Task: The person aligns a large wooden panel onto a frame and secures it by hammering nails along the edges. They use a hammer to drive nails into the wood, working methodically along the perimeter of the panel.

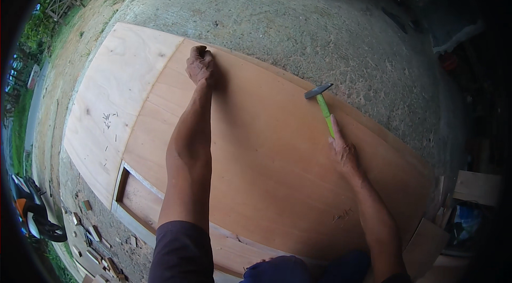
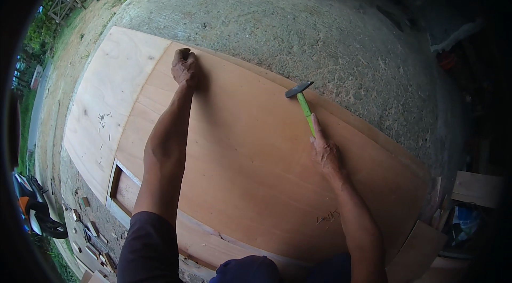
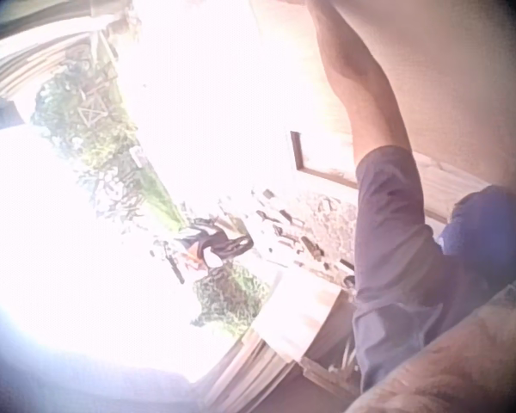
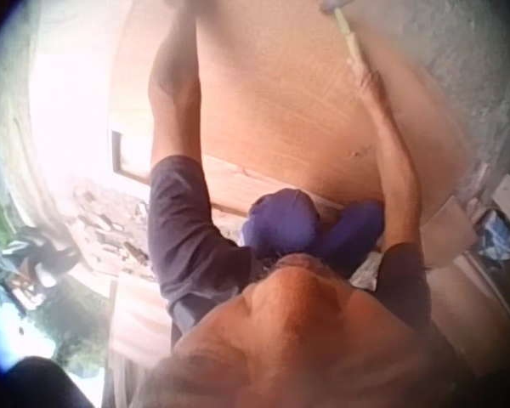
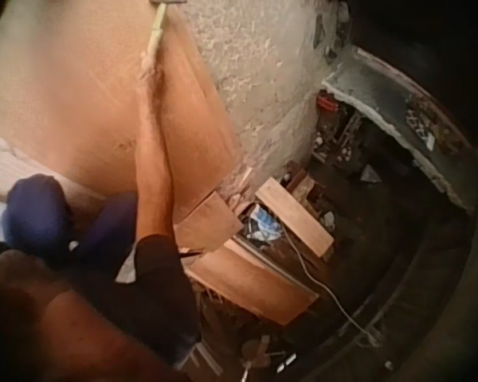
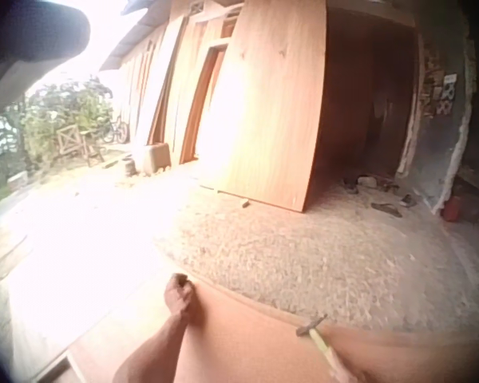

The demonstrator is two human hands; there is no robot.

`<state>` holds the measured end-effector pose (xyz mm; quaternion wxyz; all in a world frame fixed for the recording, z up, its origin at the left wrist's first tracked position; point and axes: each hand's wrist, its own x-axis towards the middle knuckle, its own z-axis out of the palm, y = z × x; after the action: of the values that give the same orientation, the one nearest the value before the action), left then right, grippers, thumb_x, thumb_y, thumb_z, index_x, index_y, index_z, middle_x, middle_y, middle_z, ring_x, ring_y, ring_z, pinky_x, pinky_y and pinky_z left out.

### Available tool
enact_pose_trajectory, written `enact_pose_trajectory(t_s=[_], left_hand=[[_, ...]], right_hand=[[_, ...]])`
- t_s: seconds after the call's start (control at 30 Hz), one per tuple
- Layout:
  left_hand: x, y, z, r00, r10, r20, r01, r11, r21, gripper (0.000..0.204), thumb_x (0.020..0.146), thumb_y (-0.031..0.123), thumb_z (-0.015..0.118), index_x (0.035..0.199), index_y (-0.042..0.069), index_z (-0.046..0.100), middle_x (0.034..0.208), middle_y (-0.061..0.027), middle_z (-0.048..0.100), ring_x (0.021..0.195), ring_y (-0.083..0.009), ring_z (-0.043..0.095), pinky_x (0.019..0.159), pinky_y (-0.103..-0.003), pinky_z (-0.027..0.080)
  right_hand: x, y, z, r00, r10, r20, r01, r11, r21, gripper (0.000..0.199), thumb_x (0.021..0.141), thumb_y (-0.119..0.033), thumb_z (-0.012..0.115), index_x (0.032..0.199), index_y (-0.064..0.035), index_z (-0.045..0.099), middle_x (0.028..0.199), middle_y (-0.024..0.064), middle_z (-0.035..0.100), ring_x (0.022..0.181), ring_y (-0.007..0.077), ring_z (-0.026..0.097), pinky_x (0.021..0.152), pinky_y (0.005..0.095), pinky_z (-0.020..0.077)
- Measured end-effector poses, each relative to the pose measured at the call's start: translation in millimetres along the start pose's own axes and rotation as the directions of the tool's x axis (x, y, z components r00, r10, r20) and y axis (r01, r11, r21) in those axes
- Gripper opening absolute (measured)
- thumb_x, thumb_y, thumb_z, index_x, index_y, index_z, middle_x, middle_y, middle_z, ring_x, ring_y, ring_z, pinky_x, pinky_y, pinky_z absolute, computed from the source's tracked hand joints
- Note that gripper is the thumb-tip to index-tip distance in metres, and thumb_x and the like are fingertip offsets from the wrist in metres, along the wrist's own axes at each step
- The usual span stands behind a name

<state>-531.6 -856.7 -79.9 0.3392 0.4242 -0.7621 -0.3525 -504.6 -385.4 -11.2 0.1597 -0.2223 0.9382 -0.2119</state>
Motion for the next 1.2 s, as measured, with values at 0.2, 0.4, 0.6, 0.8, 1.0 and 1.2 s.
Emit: enact_pose_trajectory(t_s=[0.2,0.4,0.6,0.8,1.0,1.2], left_hand=[[18,5,-18,0.998,-0.055,0.039,0.052,0.996,0.073,0.029,0.088,0.027,0.065,0.117,0.02,0.062,0.103,-0.011,0.07,0.104,-0.0309,0.063,0.094,-0.044,0.046],[16,1,-16,1.0,0.021,0.008,-0.022,0.981,0.191,0.027,0.088,0.024,0.065,0.113,0.017,0.061,0.099,-0.0091,0.07,0.1,-0.0303,0.063,0.091,-0.044,0.047],[13,8,-13,0.997,0.03,0.068,-0.035,0.997,0.074,0.028,0.086,0.018,0.068,0.112,0.015,0.06,0.094,-0.0061,0.071,0.099,-0.0285,0.062,0.091,-0.044,0.045],[14,6,-13,0.995,0.089,0.052,-0.097,0.98,0.175,0.035,0.085,0.023,0.071,0.117,0.011,0.062,0.099,-0.0118,0.071,0.095,-0.031,0.067,0.087,-0.045,0.051],[14,4,-12,0.991,0.117,0.067,-0.125,0.983,0.133,0.041,0.087,0.019,0.068,0.125,0.011,0.058,0.102,-0.012,0.071,0.107,-0.0315,0.062,0.093,-0.044,0.049],[6,9,-13,0.999,-0.014,-0.045,0.018,0.995,0.1,0.046,0.084,0.007,0.064,0.128,0.007,0.05,0.12,-0.0144,0.065,0.123,-0.0322,0.053,0.102,-0.042,0.044]], right_hand=[[30,-70,24,0.973,-0.201,-0.117,0.217,0.965,0.148,0.069,0.097,-0.008,0.052,0.159,-0.017,0.022,0.104,0.027,0.067,0.089,0.0463,0.066,0.073,0.0511,0.0526],[122,-185,51,0.932,-0.347,-0.107,0.363,0.899,0.246,0.066,0.097,-0.008,0.051,0.157,-0.0109,0.023,0.085,0.0265,0.064,0.077,0.0434,0.066,0.068,0.051,0.0511],[168,-223,68,0.888,-0.428,-0.166,0.452,0.88,0.147,0.062,0.098,-0.011,0.051,0.156,-0.0107,0.028,0.08,0.0273,0.064,0.074,0.0439,0.066,0.067,0.0514,0.05],[178,-233,74,0.908,-0.418,-0.025,0.419,0.904,0.084,0.061,0.098,-0.01,0.05,0.156,-0.0105,0.028,0.08,0.0268,0.065,0.077,0.0437,0.067,0.069,0.0523,0.051],[175,-239,62,0.91,-0.414,0.01,0.414,0.91,-0.01,0.061,0.097,-0.009,0.05,0.155,-0.0108,0.03,0.082,0.0273,0.065,0.078,0.0432,0.067,0.069,0.0518,0.0511],[164,-251,61,0.823,-0.507,-0.256,0.545,0.831,0.111,0.063,0.096,-0.009,0.052,0.155,-0.014,0.031,0.084,0.0275,0.066,0.081,0.0445,0.068,0.07,0.0521,0.0522]])
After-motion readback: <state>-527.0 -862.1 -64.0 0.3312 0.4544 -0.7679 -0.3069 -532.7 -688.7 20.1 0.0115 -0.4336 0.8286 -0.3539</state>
